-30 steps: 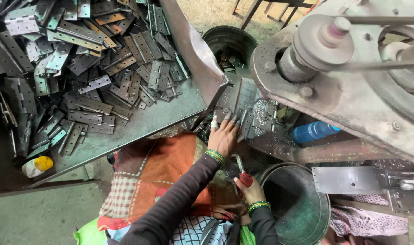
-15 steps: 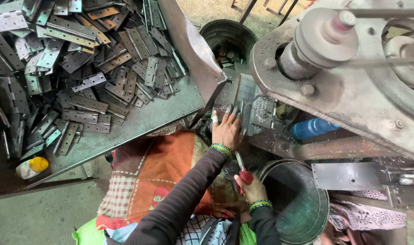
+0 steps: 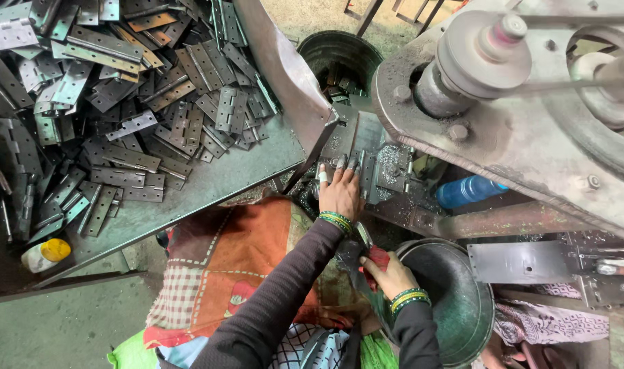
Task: The person repeatedly picks metal hinge-like parts from a bin, places them into a press machine, and operates the lever to process each piece. The person handles the parts one at a time and returns them to the bin after pressing.
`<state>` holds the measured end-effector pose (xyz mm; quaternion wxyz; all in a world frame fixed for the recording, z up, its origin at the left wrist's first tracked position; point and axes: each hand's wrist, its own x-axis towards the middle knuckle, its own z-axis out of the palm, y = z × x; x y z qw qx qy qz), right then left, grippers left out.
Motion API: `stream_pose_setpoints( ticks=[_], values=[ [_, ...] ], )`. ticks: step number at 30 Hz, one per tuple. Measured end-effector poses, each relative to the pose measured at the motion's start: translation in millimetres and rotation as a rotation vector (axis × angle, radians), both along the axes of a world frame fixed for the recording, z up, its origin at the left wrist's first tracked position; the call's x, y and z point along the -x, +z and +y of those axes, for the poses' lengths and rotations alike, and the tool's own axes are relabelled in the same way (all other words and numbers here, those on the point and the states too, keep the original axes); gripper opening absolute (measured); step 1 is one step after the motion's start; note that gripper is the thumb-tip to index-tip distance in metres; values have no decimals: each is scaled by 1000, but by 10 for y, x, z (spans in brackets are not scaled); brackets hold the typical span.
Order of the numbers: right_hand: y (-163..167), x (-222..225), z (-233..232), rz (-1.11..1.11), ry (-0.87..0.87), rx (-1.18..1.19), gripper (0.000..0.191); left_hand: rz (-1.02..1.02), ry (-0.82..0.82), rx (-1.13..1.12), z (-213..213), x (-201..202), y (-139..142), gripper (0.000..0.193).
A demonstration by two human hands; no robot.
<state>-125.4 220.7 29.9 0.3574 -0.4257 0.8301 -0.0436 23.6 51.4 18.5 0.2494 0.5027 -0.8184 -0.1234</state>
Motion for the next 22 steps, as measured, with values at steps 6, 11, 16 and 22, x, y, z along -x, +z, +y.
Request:
stream_pose_setpoints(
  ticks=[6,11,16,22],
  values=[
    [-412,-269,209,-101,-215,199,63,7,-26,-49,-85,40,-166,56],
    [-724,-244,272,-9,-139,270,60,45,9,120,-48,-23,-161,56],
    [-476,-161,165,-341,-236,117,56,-21,-11,-1,-49,-22,-68,52],
    [-22,-403,-1,27,-8,52,62,-37,-18,-17,-22,-21,-19,52]
  ],
)
